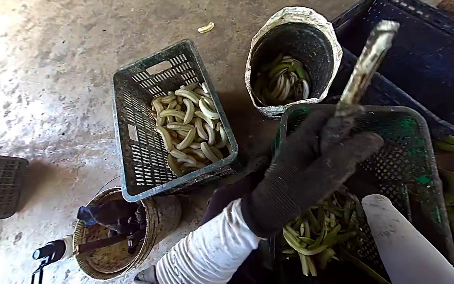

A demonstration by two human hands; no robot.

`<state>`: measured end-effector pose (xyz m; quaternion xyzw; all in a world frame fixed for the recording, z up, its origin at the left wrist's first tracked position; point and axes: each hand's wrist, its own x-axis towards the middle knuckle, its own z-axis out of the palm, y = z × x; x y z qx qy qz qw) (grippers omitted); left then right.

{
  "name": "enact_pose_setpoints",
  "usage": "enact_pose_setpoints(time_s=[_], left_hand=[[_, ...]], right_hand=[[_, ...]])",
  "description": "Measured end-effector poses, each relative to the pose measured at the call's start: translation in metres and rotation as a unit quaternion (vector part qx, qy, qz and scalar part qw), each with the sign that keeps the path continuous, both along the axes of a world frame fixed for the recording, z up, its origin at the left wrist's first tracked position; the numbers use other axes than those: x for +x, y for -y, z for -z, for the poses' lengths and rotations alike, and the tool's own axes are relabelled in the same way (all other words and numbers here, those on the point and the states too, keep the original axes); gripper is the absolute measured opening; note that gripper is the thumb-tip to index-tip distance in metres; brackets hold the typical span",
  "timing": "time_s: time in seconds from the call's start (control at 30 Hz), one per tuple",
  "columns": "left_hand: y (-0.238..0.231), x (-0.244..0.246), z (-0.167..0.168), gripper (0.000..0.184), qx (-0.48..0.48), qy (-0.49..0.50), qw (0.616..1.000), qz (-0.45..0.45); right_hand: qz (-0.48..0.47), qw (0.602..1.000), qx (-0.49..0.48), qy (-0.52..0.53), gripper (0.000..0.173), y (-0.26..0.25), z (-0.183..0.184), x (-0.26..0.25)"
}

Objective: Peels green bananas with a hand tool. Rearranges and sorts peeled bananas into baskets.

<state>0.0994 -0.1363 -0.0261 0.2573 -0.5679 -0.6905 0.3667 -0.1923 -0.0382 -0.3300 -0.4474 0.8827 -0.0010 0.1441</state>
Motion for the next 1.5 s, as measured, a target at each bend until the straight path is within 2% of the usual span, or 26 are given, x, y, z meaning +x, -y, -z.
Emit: enact_pose_setpoints(time_s=[0.03, 0.1, 0.17, 0.23, 0.27, 0.33, 0.4, 0.43, 0.57, 0.63, 0.7, 0.83, 0.87, 0.93, 0.97, 1.03, 1.1, 1.13, 1.17, 1.2, 1.23, 1.27, 1.3, 1.33, 1.4, 1.5], left_hand=[[0.01, 0.007, -0.001, 0.036, -0.05, 0.012, 0.998, -0.032], [0.046, 0.026, 0.003, 0.04, -0.098, 0.026, 0.988, -0.118], [0.097, 0.052, 0.02, 0.037, -0.048, 0.014, 0.975, -0.214], [0.15, 0.086, 0.056, 0.017, 0.053, 0.026, 0.959, -0.277], [0.171, 0.102, 0.08, 0.011, 0.106, 0.067, 0.948, -0.293], [0.202, 0.129, 0.138, 0.022, 0.172, 0.216, 0.917, -0.288], [0.219, 0.143, 0.194, 0.036, 0.199, 0.36, 0.884, -0.22], [0.224, 0.147, 0.217, 0.04, 0.198, 0.386, 0.883, -0.18], [0.236, 0.146, 0.265, 0.048, 0.223, 0.344, 0.899, -0.157], [0.236, 0.146, 0.277, 0.046, 0.242, 0.293, 0.909, -0.171], [0.234, 0.146, 0.279, 0.045, 0.246, 0.266, 0.917, -0.165], [0.237, 0.153, 0.277, 0.042, 0.241, 0.328, 0.911, -0.069], [0.238, 0.159, 0.274, 0.035, 0.22, 0.394, 0.893, -0.007], [0.234, 0.17, 0.262, 0.034, 0.167, 0.541, 0.808, 0.16], [0.232, 0.175, 0.255, 0.038, 0.194, 0.559, 0.79, 0.161], [0.229, 0.19, 0.245, 0.04, 0.225, 0.507, 0.83, 0.055], [0.229, 0.203, 0.229, 0.039, 0.211, 0.42, 0.88, -0.065], [0.227, 0.206, 0.218, 0.037, 0.195, 0.381, 0.896, -0.118], [0.222, 0.207, 0.204, 0.035, 0.178, 0.344, 0.908, -0.16], [0.217, 0.206, 0.186, 0.033, 0.163, 0.315, 0.917, -0.181], [0.211, 0.203, 0.169, 0.034, 0.15, 0.295, 0.925, -0.189], [0.204, 0.197, 0.152, 0.038, 0.136, 0.292, 0.928, -0.19], [0.197, 0.189, 0.134, 0.047, 0.124, 0.301, 0.927, -0.188], [0.191, 0.182, 0.118, 0.055, 0.11, 0.308, 0.928, -0.18], [0.181, 0.171, 0.098, 0.056, 0.074, 0.271, 0.945, -0.166], [0.176, 0.173, 0.093, 0.051, 0.033, 0.274, 0.949, -0.151]], right_hand=[[0.071, 0.983, 0.054, 0.162, 0.065, 0.012, -0.038, 0.002], [0.173, 0.932, -0.016, 0.317, 0.059, 0.005, -0.078, 0.009], [0.204, 0.888, -0.119, 0.395, 0.053, -0.022, -0.115, 0.021], [0.203, 0.83, -0.211, 0.476, 0.051, -0.053, -0.144, 0.031], [0.199, 0.796, -0.251, 0.513, 0.048, -0.066, -0.155, 0.036], [0.24, 0.723, -0.323, 0.562, 0.03, -0.073, -0.169, 0.045], [0.234, 0.717, -0.352, 0.554, 0.028, -0.076, -0.166, 0.042], [0.247, 0.707, -0.374, 0.548, 0.026, -0.074, -0.161, 0.043], [0.213, 0.701, -0.354, 0.581, 0.015, -0.062, -0.151, 0.045], [0.203, 0.632, -0.341, 0.666, 0.019, -0.048, -0.152, 0.056], [0.22, 0.61, -0.327, 0.688, 0.022, -0.035, -0.149, 0.063], [0.226, 0.62, -0.325, 0.678, 0.039, -0.017, -0.141, 0.076], [0.215, 0.611, -0.323, 0.69, 0.039, -0.017, -0.138, 0.072], [0.189, 0.591, -0.312, 0.719, 0.035, -0.022, -0.137, 0.064], [0.187, 0.598, -0.308, 0.716, 0.036, -0.024, -0.139, 0.062], [0.167, 0.607, -0.318, 0.709, 0.048, -0.036, -0.134, 0.049], [0.105, 0.639, -0.326, 0.689, 0.057, -0.05, -0.13, 0.028], [0.069, 0.648, -0.351, 0.672, 0.055, -0.054, -0.135, 0.024], [0.049, 0.637, -0.385, 0.666, 0.051, -0.051, -0.146, 0.028], [0.018, 0.65, -0.397, 0.648, 0.046, -0.044, -0.164, 0.034], [-0.013, 0.69, -0.385, 0.613, 0.042, -0.039, -0.185, 0.038], [0.074, 0.723, -0.43, 0.535, 0.034, -0.027, -0.212, 0.063], [0.102, 0.742, -0.439, 0.496, 0.032, -0.021, -0.229, 0.068], [0.095, 0.739, -0.442, 0.5, 0.035, -0.021, -0.238, 0.06], [0.05, 0.706, -0.457, 0.54, 0.041, -0.015, -0.25, 0.052], [0.025, 0.692, -0.474, 0.544, 0.052, -0.022, -0.265, 0.063]])
